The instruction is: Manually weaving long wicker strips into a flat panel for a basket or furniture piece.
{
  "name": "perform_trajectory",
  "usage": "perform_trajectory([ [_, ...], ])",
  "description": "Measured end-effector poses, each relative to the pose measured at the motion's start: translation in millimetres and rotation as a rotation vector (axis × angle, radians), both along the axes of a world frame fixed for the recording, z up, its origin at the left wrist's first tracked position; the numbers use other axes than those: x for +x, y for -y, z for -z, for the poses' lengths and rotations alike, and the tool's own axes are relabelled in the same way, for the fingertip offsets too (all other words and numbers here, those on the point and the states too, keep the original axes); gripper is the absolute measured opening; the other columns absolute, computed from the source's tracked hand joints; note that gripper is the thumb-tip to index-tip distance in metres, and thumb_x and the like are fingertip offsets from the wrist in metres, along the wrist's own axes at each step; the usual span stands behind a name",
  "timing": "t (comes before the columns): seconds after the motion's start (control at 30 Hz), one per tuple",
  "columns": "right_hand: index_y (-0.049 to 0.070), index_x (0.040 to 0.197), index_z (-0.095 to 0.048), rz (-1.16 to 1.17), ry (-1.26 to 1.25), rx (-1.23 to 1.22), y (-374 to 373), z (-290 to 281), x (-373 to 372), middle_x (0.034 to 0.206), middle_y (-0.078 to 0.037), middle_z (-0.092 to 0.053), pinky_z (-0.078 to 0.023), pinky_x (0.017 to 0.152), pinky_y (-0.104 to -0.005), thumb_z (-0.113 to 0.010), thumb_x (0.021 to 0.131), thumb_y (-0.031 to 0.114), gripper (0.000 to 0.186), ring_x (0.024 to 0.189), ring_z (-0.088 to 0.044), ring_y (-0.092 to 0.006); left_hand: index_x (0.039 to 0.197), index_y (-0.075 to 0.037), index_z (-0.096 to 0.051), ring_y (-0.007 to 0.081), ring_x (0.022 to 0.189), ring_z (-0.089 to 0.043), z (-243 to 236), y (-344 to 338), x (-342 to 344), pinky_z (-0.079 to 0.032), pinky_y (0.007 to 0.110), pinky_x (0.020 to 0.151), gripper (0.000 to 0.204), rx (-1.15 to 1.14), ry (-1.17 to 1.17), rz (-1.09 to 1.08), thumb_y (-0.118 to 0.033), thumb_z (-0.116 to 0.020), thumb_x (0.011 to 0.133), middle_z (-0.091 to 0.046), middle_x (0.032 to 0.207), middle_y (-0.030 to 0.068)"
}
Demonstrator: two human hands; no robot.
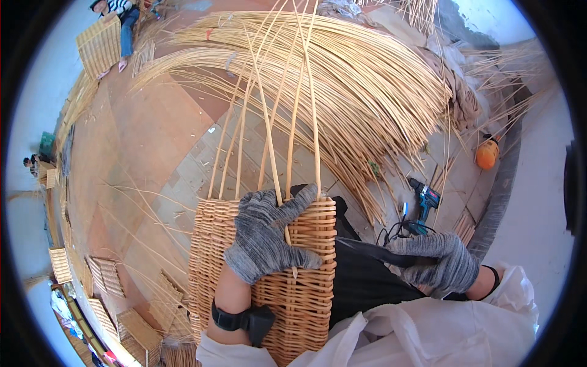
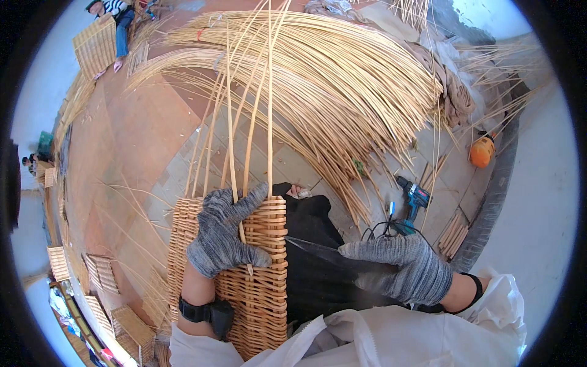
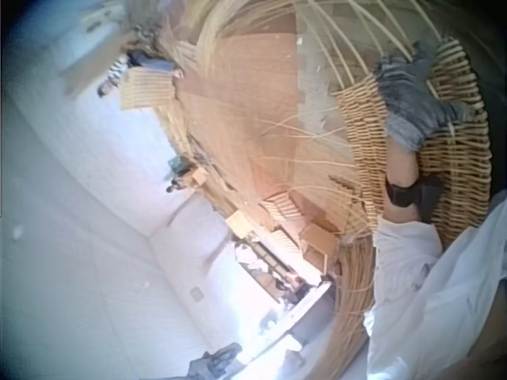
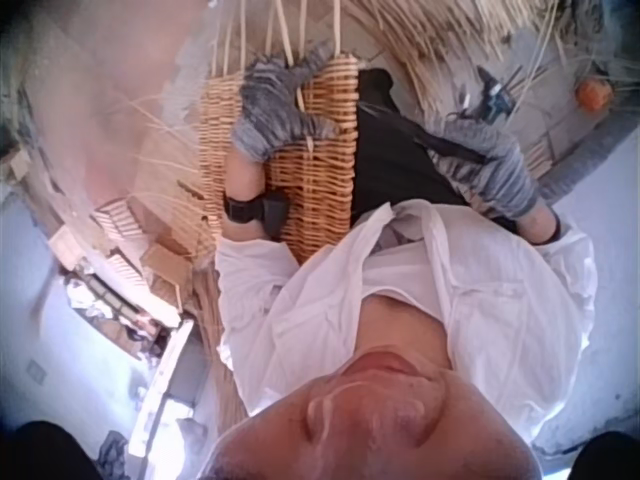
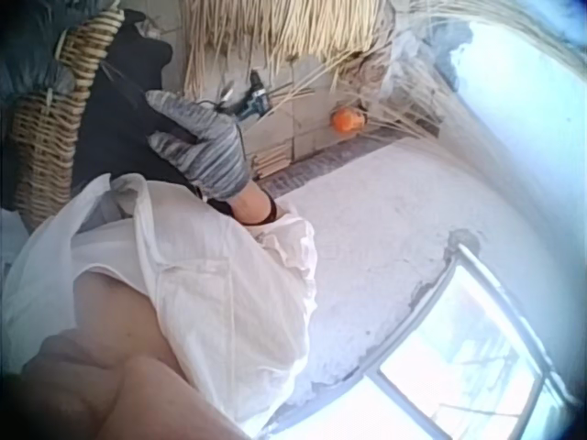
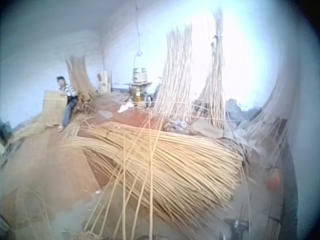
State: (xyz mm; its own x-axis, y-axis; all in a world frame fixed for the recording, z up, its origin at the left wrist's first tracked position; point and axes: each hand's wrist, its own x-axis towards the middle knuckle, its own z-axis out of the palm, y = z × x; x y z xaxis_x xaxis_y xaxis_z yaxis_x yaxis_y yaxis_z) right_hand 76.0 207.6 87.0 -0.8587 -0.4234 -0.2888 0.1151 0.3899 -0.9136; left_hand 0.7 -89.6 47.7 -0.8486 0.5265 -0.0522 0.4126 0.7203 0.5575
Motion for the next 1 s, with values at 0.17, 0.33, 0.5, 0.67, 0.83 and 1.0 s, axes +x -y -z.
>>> perform_trajectory([
  [0.17, -0.001, 0.101, -0.063, 0.099, 0.151, -0.025, 3, -2, 4, 0.093, -0.008, -0.065, -0.048, 0.08, -0.0254, -0.067, 0.074, -0.001, 0.028, 0.086, -0.061, -0.0157, 0.123, -0.021, -0.052, 0.0338, 0.101, -0.046, -2, 0, 2, -0.033, 0.043, 0.092, 0.103, -0.03, -0.007, -0.021, -0.063, -0.075, 0.033, -0.052, 0.107, 0.0146],
  [0.33, -0.002, 0.101, -0.062, 0.012, 0.034, 0.054, 5, -5, 2, 0.097, -0.009, -0.064, -0.048, 0.082, -0.0255, -0.066, 0.074, -0.003, 0.027, 0.091, -0.06, -0.0152, 0.123, -0.022, -0.052, 0.0338, 0.101, -0.046, -8, -3, 0, -0.033, 0.043, 0.092, 0.102, -0.073, 0.041, -0.033, -0.064, -0.074, 0.033, -0.052, 0.106, 0.0143],
  [0.5, -0.001, 0.104, -0.061, 0.003, 0.056, 0.096, 10, -16, -1, 0.101, -0.009, -0.063, -0.046, 0.084, -0.0252, -0.067, 0.074, -0.001, 0.03, 0.095, -0.059, -0.0144, 0.123, -0.023, -0.052, 0.0336, 0.098, -0.046, -1, -2, 1, -0.033, 0.043, 0.091, 0.102, -0.041, -0.05, -0.022, -0.064, -0.074, 0.033, -0.051, 0.104, 0.0142],
  [0.67, 0.004, 0.11, -0.06, -0.134, -0.013, 0.103, 13, -37, -28, 0.098, -0.014, -0.063, -0.048, 0.08, -0.0303, -0.072, 0.068, 0.005, 0.044, 0.087, -0.061, -0.0226, 0.127, -0.028, -0.046, 0.032, 0.103, -0.047, -8, -1, 2, -0.026, 0.046, 0.096, 0.096, -0.127, 0.06, -0.031, -0.068, -0.069, 0.043, -0.053, 0.106, 0.0142],
  [0.83, 0.003, 0.11, -0.059, -0.219, 0.192, 0.258, 18, -63, -63, 0.102, -0.015, -0.063, -0.049, 0.08, -0.0303, -0.072, 0.068, 0.007, 0.045, 0.089, -0.062, -0.0198, 0.129, -0.029, -0.044, 0.0319, 0.102, -0.047, -3, -6, -2, -0.025, 0.045, 0.097, 0.096, -0.151, 0.114, -0.001, -0.072, -0.065, 0.046, -0.053, 0.102, 0.0155],
  [1.0, 0.004, 0.111, -0.059, -0.277, 0.172, 0.38, 24, -73, -66, 0.099, -0.014, -0.064, -0.049, 0.079, -0.0292, -0.07, 0.07, 0.008, 0.043, 0.089, -0.062, -0.0187, 0.13, -0.028, -0.043, 0.0321, 0.101, -0.047, -2, -3, 0, -0.025, 0.045, 0.096, 0.096, -0.129, 0.035, -0.001, -0.074, -0.063, 0.048, -0.053, 0.1, 0.0153],
])
